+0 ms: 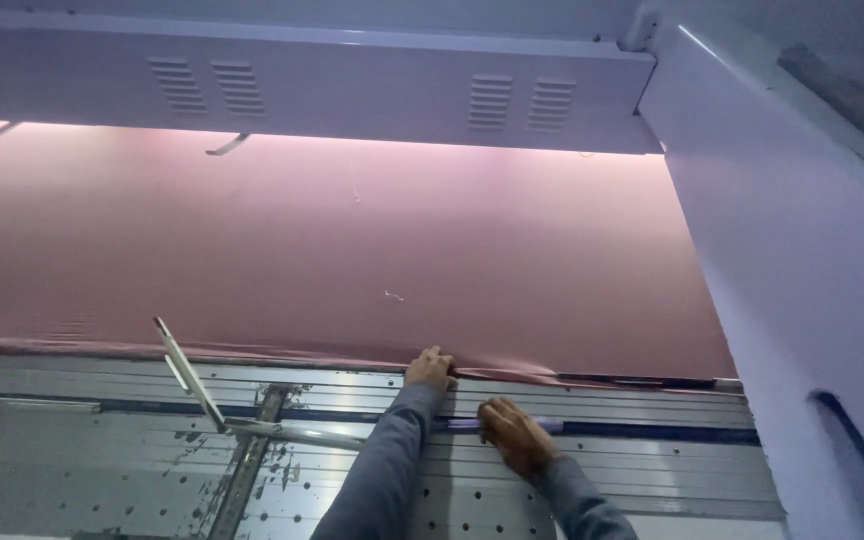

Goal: Securing a large sheet of pink fabric to a frame using metal bars by placing them along the edge and smoothing the material.

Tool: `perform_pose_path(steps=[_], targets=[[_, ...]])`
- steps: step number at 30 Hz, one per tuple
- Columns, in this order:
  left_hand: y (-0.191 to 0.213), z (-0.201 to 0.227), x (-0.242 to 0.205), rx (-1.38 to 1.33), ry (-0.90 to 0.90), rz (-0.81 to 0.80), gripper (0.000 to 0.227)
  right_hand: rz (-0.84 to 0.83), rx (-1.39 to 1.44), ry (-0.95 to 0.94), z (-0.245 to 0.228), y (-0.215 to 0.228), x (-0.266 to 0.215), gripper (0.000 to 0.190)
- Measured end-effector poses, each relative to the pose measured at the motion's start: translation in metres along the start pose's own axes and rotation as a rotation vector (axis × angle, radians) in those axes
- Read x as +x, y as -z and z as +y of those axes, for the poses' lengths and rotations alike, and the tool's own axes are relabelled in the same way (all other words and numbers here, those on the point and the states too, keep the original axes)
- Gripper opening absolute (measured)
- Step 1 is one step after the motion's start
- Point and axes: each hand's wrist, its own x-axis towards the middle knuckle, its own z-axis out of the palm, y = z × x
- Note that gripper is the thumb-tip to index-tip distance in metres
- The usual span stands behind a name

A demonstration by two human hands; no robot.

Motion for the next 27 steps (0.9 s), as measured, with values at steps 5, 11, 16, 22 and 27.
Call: perform_pose_path(steps=[5,11,16,22,27], targets=[[0.011,-0.013,0.012,-0.173,0.102,-0.044,0.018,0.172,-0.130,-0.075,0.097,0.029,0.008,0.010],[0.037,-0.022,-0.003,-0.180,0.186,-0.014,0.013,0.317,-0.167,-0.139,0.145,0.022,0.049,0.011],[0.059,-0.025,-0.026,-0.339,0.061,-0.024,0.024,0.564,-0.355,-0.242,0.242,-0.013,0.045,0.019],[0.039,-0.003,0.001,-0.069,0.156,-0.091,0.017,0.309,-0.291,-0.301,0.208,-0.049,0.117,0.011],[0.006,-0.008,0.025,0.161,0.127,-0.033,0.023,0.294,-0.408,-0.431,0.129,-0.040,0.108,0.032]])
